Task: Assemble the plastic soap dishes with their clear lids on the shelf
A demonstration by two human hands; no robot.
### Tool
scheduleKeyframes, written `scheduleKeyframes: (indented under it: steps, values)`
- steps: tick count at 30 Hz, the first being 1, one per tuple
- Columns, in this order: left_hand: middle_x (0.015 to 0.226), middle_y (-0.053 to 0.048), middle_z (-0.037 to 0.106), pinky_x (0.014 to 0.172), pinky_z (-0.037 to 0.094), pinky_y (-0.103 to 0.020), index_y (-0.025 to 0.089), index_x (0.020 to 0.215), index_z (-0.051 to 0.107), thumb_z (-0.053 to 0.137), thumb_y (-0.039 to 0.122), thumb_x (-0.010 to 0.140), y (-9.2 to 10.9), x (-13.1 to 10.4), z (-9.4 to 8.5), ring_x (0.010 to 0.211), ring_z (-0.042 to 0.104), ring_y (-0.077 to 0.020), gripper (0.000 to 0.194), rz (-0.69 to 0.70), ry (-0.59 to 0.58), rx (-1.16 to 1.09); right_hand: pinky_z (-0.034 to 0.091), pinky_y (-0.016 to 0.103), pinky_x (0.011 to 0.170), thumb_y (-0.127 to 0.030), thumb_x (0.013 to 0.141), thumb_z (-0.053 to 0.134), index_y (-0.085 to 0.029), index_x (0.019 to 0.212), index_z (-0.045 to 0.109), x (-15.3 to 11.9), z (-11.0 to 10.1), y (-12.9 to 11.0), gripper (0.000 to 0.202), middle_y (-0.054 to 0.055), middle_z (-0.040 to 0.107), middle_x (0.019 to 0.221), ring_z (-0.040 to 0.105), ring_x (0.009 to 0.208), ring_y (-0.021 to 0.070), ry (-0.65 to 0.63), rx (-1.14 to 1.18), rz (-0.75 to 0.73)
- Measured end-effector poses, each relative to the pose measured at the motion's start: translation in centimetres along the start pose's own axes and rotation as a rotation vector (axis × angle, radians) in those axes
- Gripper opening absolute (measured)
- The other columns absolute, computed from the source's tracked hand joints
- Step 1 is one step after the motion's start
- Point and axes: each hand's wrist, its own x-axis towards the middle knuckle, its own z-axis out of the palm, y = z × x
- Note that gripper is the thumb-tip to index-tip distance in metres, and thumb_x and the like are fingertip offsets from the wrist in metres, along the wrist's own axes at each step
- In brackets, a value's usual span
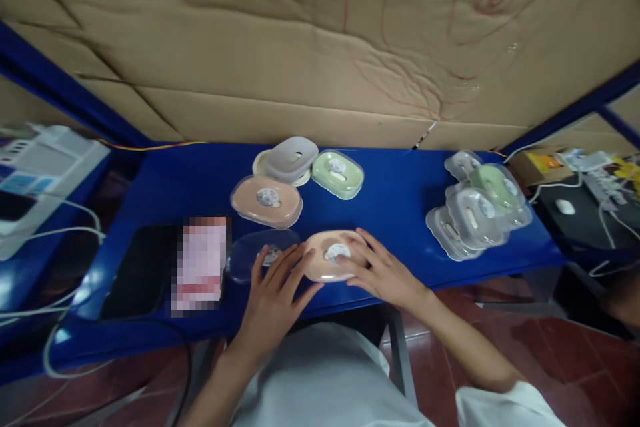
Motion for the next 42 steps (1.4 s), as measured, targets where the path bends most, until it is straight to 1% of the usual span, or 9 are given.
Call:
scheduleKeyframes:
  steps: [8, 14, 22, 24, 27, 32, 35, 38, 42]
  values:
    - [0.137, -0.015, 0.076, 0.133, 0.011, -0.064, 0.021, 0.147, 0.057, 0.066, 0.046, 0.104, 0.4, -0.3, 0.7, 0.132, 0.069, -0.0344, 0.05, -0.051, -0.001, 0.009, 0.044, 0.058, 0.127, -0.027, 0.106, 0.064, -0.025, 0.159, 0.052, -0.5, -0.2, -1.0, 0.055, 0.014, 0.061, 0.154, 0.044, 0.156, 0.0313, 0.055, -0.039, 0.001]
    - [0.147, -0.016, 0.07, 0.132, 0.015, -0.066, 0.024, 0.154, 0.053, 0.066, 0.041, 0.105, -0.3, -0.2, -0.2, 0.143, 0.06, -0.0352, 0.054, -0.021, -0.097, 0.023, 0.044, 0.057, 0.127, -0.031, 0.106, 0.065, -0.026, 0.162, 0.048, -1.1, -0.4, -1.6, 0.059, 0.013, 0.06, 0.156, 0.046, 0.155, 0.0292, 0.037, -0.001, 0.037]
    - [0.16, -0.019, 0.057, 0.124, 0.036, -0.061, 0.022, 0.154, 0.056, 0.064, 0.031, 0.103, -3.0, -2.9, -1.8, 0.15, 0.053, -0.0389, 0.052, -0.194, -0.043, 0.153, 0.04, 0.068, 0.121, -0.031, 0.107, 0.059, -0.026, 0.165, 0.044, -3.8, -1.8, 3.9, 0.06, 0.019, 0.054, 0.161, 0.047, 0.153, 0.0408, 0.213, -0.233, 0.521]
    - [0.161, -0.018, 0.057, 0.121, 0.041, -0.056, 0.023, 0.155, 0.056, 0.063, 0.028, 0.103, -2.6, -3.0, -1.8, 0.148, 0.056, -0.0362, 0.052, -0.182, -0.066, 0.116, 0.035, 0.069, 0.124, -0.028, 0.106, 0.058, -0.026, 0.166, 0.04, -1.3, -2.5, 5.3, 0.063, 0.02, 0.05, 0.165, 0.043, 0.155, 0.0424, 0.258, -0.295, 0.547]
    - [0.16, -0.015, 0.059, 0.112, 0.05, -0.05, 0.026, 0.154, 0.058, 0.062, 0.025, 0.103, -1.6, -2.6, -1.7, 0.14, 0.062, -0.0326, 0.051, -0.141, -0.107, 0.054, 0.038, 0.064, 0.126, -0.022, 0.106, 0.056, -0.024, 0.165, 0.042, 5.7, -2.8, 6.2, 0.06, 0.017, 0.053, 0.163, 0.045, 0.155, 0.0376, 0.234, -0.22, 0.379]
    - [0.168, -0.017, 0.049, 0.115, 0.051, -0.058, 0.029, 0.148, 0.064, 0.064, 0.023, 0.104, -0.9, -2.0, -1.0, 0.153, 0.05, -0.0373, 0.045, -0.083, -0.1, 0.008, 0.04, 0.054, 0.125, -0.026, 0.111, 0.051, -0.014, 0.142, 0.064, 19.2, 0.4, 6.6, 0.036, 0.014, 0.069, 0.147, 0.061, 0.143, 0.0276, 0.104, -0.067, 0.055]
    - [0.169, -0.016, 0.046, 0.117, 0.052, -0.056, 0.03, 0.152, 0.06, 0.066, 0.024, 0.104, -1.4, -2.4, -0.6, 0.158, 0.043, -0.0363, 0.049, -0.055, -0.093, -0.025, 0.046, 0.042, 0.118, -0.033, 0.116, 0.037, -0.013, 0.123, 0.072, 23.1, 1.4, 7.1, 0.041, 0.005, 0.081, 0.122, 0.075, 0.119, 0.0164, 0.117, -0.031, 0.018]
    - [0.169, -0.014, 0.048, 0.119, 0.052, -0.054, 0.03, 0.155, 0.057, 0.066, 0.026, 0.104, -1.7, -2.8, -0.4, 0.159, 0.043, -0.0354, 0.052, -0.067, -0.086, -0.064, 0.051, 0.038, 0.112, -0.033, 0.117, 0.037, -0.013, 0.127, 0.071, 21.4, -0.3, 6.2, 0.04, 0.009, 0.08, 0.123, 0.075, 0.118, 0.0177, 0.235, -0.008, 0.076]
    - [0.169, -0.014, 0.048, 0.123, 0.05, -0.054, 0.028, 0.158, 0.052, 0.068, 0.03, 0.103, -1.8, -2.9, -0.4, 0.158, 0.045, -0.034, 0.057, -0.115, -0.08, -0.171, 0.052, 0.045, 0.11, -0.024, 0.11, 0.053, -0.022, 0.137, 0.067, 13.1, -3.6, 2.1, 0.031, 0.011, 0.079, 0.125, 0.073, 0.118, 0.0247, 0.389, 0.058, 0.124]
